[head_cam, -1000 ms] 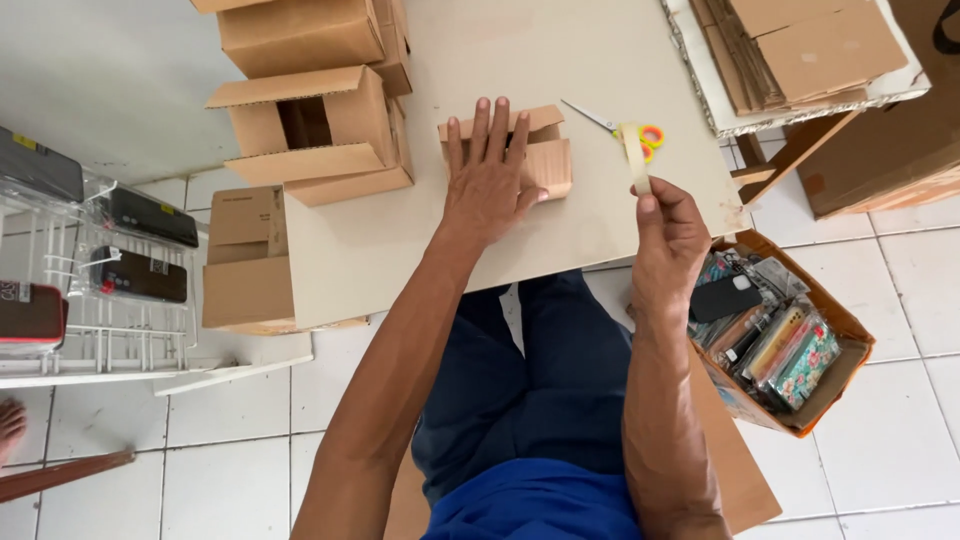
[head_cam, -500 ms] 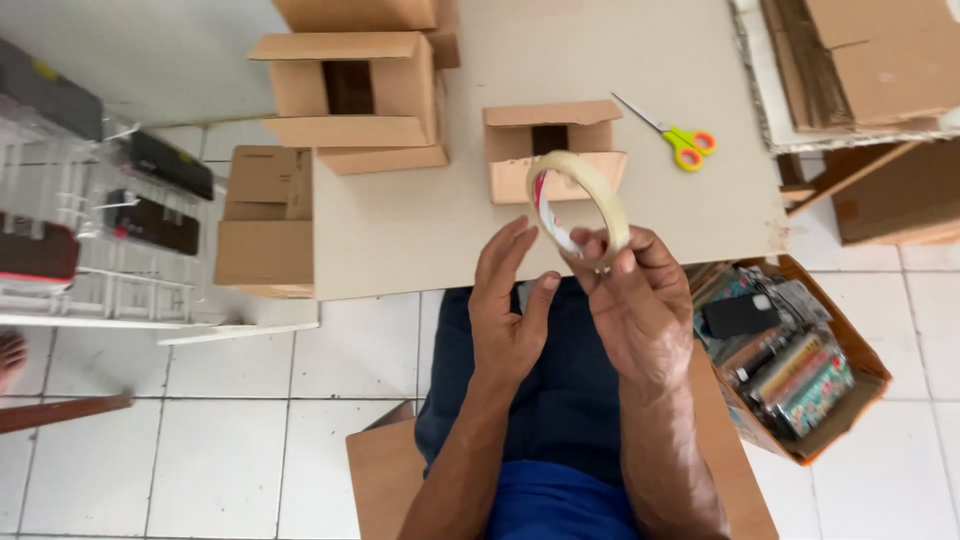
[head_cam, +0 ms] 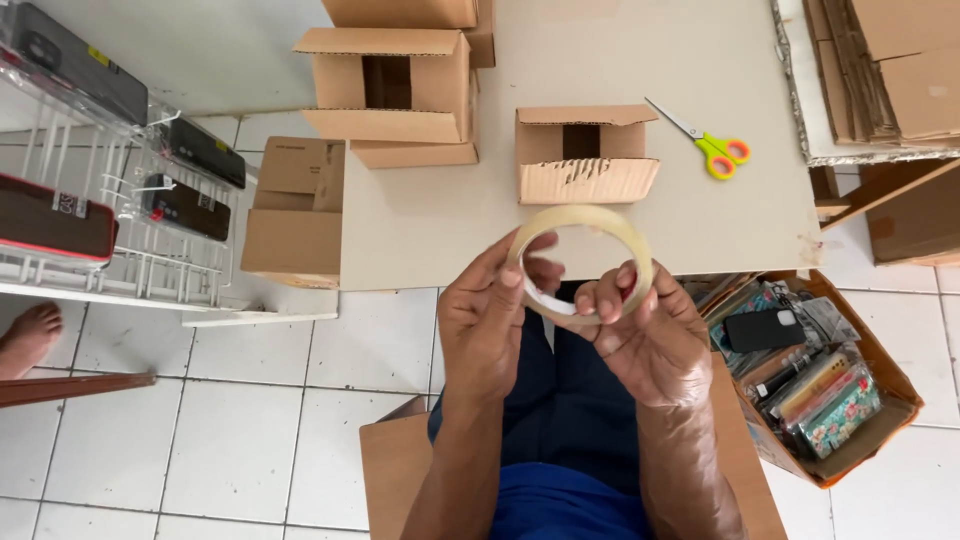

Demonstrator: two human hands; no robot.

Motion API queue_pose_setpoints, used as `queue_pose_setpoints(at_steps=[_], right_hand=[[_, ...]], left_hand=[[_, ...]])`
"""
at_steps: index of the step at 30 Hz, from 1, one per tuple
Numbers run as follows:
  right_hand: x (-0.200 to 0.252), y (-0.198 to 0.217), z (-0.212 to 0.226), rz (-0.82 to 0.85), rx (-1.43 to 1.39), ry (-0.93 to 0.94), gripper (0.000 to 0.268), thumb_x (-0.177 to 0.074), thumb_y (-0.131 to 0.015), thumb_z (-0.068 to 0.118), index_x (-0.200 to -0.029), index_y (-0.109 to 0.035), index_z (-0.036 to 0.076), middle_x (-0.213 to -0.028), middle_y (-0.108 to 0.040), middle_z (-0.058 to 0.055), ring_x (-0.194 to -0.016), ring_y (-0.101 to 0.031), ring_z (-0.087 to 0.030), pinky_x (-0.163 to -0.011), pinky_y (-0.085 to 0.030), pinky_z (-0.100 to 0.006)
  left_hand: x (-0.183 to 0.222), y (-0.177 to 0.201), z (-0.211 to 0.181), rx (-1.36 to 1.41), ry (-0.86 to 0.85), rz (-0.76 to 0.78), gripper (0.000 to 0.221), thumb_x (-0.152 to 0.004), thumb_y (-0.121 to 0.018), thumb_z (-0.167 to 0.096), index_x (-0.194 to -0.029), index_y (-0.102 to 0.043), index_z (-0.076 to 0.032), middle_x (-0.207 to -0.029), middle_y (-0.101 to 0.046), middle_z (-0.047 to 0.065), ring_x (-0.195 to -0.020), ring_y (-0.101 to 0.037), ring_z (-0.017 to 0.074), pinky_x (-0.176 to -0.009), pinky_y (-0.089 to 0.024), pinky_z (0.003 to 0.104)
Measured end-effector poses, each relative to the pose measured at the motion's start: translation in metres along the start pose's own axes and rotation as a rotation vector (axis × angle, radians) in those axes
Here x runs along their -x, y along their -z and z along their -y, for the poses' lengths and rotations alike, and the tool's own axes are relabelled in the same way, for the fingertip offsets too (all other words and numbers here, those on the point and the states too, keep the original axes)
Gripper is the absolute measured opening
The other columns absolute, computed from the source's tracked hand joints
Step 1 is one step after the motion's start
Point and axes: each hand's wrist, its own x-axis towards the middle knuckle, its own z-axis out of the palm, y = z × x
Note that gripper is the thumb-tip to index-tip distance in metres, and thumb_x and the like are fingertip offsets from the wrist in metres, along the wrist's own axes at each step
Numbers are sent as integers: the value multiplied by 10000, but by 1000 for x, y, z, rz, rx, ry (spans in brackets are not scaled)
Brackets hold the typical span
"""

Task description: Assembling small cardboard boxes by folding and taping them.

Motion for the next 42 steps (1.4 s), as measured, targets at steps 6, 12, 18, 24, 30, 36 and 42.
queue_pose_setpoints(at_steps=[6, 12, 18, 24, 30, 36, 42], right_hand=[[0, 1, 0, -19, 196, -5, 268, -1031, -544, 162, -1161, -550, -72, -929, -612, -269, -1054, -689, -397, -928, -613, -569], [-9, -9, 8, -177, 703, 210, 314, -1037, -538, 143, -1226, -588, -103, -1196, -676, -262, -1184, -675, -278, -1083, -549, -492], [-4, -11, 11, -162, 723, 308, 251, -1048, -494, 39, -1197, -585, -141, -1189, -664, -309, -1120, -693, -302, -1032, -581, -464], [5, -14, 16, -107, 745, 367, 278, -1001, -499, 1, -1152, -570, -221, -1097, -647, -393, -999, -714, -386, -928, -615, -528], [0, -34, 24, -15, 1016, 536, 273, -803, -715, -165, -1073, -673, -179, -1033, -696, -343, -864, -705, -284, -794, -620, -407], [-3, -39, 28, -55, 1067, 531, 126, -807, -740, -161, -927, -712, -135, -948, -709, -306, -748, -717, -252, -713, -636, -380], [-5, -37, 27, -32, 1309, 563, 35, -958, -661, -63, -947, -693, -73, -980, -687, -253, -814, -678, -296, -739, -578, -409]], left_hand=[[5, 12, -10, 197, 75, 3, 370, -969, -606, 11, -1304, -580, 166, -864, -671, 358, -728, -705, 317, -704, -649, 413], [9, 14, -12, 149, 81, 5, 357, -975, -604, 1, -1301, -600, 146, -835, -676, 311, -723, -680, 257, -696, -630, 372], [9, 12, -3, 271, 177, 31, 336, -999, -570, -16, -1292, -604, 144, -771, -637, 299, -635, -655, 253, -637, -615, 373], [7, 20, 13, 368, 249, -40, 338, -1025, -548, -43, -1305, -592, 142, -810, -643, 252, -667, -691, 235, -641, -613, 356], [6, 19, 17, 352, 275, -85, 340, -1025, -555, -53, -1300, -588, 144, -820, -645, 240, -680, -722, 250, -647, -641, 382], [8, 22, 25, 379, 330, -101, 348, -1025, -553, -60, -1298, -580, 155, -834, -648, 248, -712, -750, 286, -690, -681, 445], [8, 25, 30, 423, 407, -132, 347, -1020, -570, -73, -1285, -586, 150, -871, -665, 259, -751, -759, 315, -706, -681, 484]])
